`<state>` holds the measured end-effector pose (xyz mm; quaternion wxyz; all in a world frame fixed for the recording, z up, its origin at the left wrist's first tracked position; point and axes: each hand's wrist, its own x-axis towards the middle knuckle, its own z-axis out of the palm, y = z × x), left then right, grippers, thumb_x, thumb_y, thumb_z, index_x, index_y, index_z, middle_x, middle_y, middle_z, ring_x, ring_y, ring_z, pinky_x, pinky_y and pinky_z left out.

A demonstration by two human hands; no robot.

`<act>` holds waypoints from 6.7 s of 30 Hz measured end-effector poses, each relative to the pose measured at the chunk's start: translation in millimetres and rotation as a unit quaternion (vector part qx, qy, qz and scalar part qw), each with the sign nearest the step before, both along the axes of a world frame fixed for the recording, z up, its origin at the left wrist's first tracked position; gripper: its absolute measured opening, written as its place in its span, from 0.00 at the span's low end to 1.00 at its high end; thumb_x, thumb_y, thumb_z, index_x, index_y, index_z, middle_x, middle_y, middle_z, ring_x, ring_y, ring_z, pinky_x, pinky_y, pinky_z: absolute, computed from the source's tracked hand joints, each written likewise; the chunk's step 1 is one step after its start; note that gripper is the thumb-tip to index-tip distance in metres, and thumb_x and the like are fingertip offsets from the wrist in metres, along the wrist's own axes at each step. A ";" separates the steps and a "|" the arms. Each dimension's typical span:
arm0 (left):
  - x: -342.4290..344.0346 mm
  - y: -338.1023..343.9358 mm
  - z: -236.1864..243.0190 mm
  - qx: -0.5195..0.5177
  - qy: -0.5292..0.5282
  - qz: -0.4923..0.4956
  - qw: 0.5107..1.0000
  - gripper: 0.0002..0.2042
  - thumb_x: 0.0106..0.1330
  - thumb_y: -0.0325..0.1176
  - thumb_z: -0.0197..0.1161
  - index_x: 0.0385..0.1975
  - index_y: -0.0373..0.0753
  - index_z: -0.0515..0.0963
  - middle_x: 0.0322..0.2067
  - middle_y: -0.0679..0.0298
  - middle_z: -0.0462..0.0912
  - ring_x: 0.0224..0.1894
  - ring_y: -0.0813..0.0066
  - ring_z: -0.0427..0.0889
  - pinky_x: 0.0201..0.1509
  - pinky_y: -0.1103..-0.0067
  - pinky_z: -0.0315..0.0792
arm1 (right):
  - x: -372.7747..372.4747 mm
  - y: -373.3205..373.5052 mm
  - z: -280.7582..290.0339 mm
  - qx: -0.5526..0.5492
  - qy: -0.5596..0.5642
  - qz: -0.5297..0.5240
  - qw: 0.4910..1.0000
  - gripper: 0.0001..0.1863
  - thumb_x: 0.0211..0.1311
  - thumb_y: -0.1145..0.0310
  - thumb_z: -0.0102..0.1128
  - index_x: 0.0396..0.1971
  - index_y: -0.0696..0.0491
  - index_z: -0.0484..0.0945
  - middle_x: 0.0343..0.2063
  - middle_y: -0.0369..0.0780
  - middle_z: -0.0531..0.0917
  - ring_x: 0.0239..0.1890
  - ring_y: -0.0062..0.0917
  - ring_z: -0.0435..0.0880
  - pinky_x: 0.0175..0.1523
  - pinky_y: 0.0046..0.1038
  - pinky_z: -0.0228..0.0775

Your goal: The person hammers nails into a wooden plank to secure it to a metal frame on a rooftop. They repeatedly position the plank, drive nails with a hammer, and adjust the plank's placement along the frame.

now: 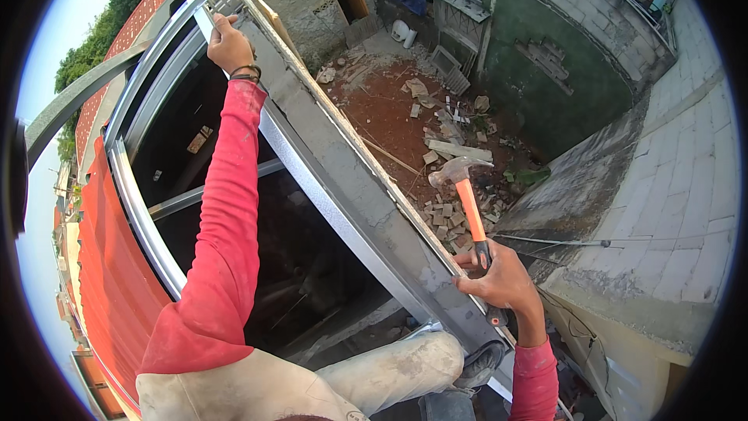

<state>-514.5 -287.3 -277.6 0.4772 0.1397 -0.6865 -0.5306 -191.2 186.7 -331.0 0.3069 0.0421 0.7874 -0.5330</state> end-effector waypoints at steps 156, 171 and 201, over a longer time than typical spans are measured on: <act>-90.1 -52.6 13.1 0.077 -0.058 -0.132 0.987 0.13 0.62 0.37 0.64 0.36 0.31 0.83 0.37 0.57 0.85 0.36 0.68 0.86 0.45 0.73 0.79 | -256.7 -181.0 -116.8 -0.090 0.272 -0.060 0.956 0.19 0.81 0.51 0.52 0.57 0.49 0.78 0.28 0.47 0.84 0.31 0.39 0.84 0.39 0.44 0.73; -80.5 -37.7 13.7 0.022 -0.094 -0.099 0.990 0.19 0.69 0.44 0.56 0.44 0.32 0.79 0.42 0.54 0.86 0.41 0.64 0.88 0.48 0.73 0.80 | -239.4 -194.4 -130.0 -0.123 0.262 -0.003 0.957 0.21 0.80 0.51 0.54 0.58 0.52 0.79 0.39 0.54 0.87 0.41 0.48 0.87 0.48 0.45 0.76; -139.9 -79.7 2.9 0.011 -0.073 0.044 0.996 0.28 0.55 0.47 0.73 0.49 0.31 0.87 0.49 0.53 0.89 0.43 0.56 0.89 0.51 0.66 0.83 | 492.8 74.8 40.2 0.436 -0.128 -0.461 0.763 0.14 0.73 0.63 0.59 0.47 0.58 0.72 0.25 0.50 0.76 0.28 0.38 0.79 0.41 0.44 0.69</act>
